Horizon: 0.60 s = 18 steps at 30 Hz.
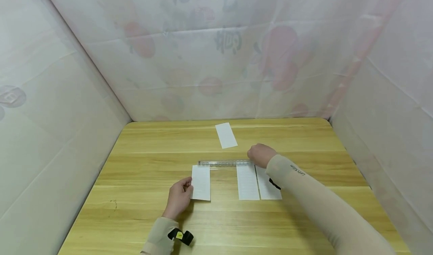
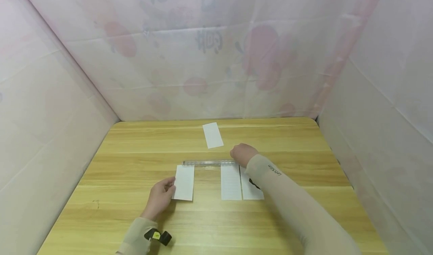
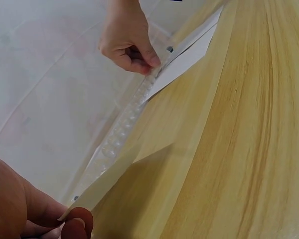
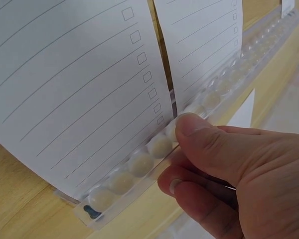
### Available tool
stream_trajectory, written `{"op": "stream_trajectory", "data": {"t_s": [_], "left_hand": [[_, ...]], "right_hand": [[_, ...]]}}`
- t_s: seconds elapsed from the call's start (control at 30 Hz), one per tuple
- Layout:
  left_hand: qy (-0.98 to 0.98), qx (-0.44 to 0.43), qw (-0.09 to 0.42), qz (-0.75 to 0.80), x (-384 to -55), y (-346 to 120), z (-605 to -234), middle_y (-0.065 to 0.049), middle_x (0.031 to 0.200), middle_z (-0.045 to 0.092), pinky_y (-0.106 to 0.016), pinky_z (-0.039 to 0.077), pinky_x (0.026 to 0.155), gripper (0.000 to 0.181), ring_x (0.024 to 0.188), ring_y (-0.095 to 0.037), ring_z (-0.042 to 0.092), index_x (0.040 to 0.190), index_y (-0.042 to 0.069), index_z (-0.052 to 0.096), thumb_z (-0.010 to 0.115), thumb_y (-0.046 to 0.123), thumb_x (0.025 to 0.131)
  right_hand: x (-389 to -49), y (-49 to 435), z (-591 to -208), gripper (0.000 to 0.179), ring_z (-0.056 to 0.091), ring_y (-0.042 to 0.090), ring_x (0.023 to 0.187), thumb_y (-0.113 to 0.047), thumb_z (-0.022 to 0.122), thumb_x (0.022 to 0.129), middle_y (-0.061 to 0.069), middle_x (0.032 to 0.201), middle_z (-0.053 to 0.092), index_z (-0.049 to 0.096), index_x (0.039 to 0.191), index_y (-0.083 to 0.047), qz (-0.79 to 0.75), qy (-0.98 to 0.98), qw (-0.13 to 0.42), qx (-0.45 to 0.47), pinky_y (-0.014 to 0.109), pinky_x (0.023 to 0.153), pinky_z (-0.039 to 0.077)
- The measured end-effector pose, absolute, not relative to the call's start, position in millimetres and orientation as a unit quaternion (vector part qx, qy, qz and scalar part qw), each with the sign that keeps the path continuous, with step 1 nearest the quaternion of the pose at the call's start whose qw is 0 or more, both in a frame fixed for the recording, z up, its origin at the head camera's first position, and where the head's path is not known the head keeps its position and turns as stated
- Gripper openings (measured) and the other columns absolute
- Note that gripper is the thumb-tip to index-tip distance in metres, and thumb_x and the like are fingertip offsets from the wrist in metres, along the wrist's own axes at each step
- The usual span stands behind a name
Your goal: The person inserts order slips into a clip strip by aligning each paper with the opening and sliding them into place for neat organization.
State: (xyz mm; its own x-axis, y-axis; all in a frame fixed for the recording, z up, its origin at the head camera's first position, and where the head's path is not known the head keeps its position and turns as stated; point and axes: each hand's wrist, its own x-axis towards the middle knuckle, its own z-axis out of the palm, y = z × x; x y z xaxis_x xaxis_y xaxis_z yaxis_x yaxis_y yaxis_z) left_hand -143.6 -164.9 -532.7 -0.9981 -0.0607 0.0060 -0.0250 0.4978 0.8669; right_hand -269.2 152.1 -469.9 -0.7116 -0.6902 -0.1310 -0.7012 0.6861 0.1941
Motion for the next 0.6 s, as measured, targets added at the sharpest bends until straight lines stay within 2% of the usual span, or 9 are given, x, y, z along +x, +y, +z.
{"op": "stream_trajectory", "data": {"t_s": [0.27,0.6], "left_hand": [[-0.863,0.028,0.007,-0.505,-146,-160,-531,-0.013,0.104,0.063,-0.024,0.047,0.063,0.035,0.081,-0.017,0.054,0.127,-0.010,0.056,0.056,0.000,0.093],[-0.867,0.026,0.021,-0.497,-147,-154,-535,-0.010,0.099,0.064,-0.026,0.048,0.068,0.034,0.081,-0.015,0.054,0.124,-0.010,0.059,0.059,-0.001,0.091]], "right_hand": [[-269,152,-471,0.012,0.058,0.012,0.061,0.000,0.072,0.083,0.003,0.070,0.063,0.066,0.076,-0.007,0.110,0.920,0.032,-0.376,0.025,0.057,0.050],[-266,154,-470,0.007,0.059,0.013,0.064,-0.002,0.072,0.084,0.004,0.073,0.063,0.068,0.080,-0.005,0.133,0.916,0.026,-0.377,0.025,0.060,0.051]]}}
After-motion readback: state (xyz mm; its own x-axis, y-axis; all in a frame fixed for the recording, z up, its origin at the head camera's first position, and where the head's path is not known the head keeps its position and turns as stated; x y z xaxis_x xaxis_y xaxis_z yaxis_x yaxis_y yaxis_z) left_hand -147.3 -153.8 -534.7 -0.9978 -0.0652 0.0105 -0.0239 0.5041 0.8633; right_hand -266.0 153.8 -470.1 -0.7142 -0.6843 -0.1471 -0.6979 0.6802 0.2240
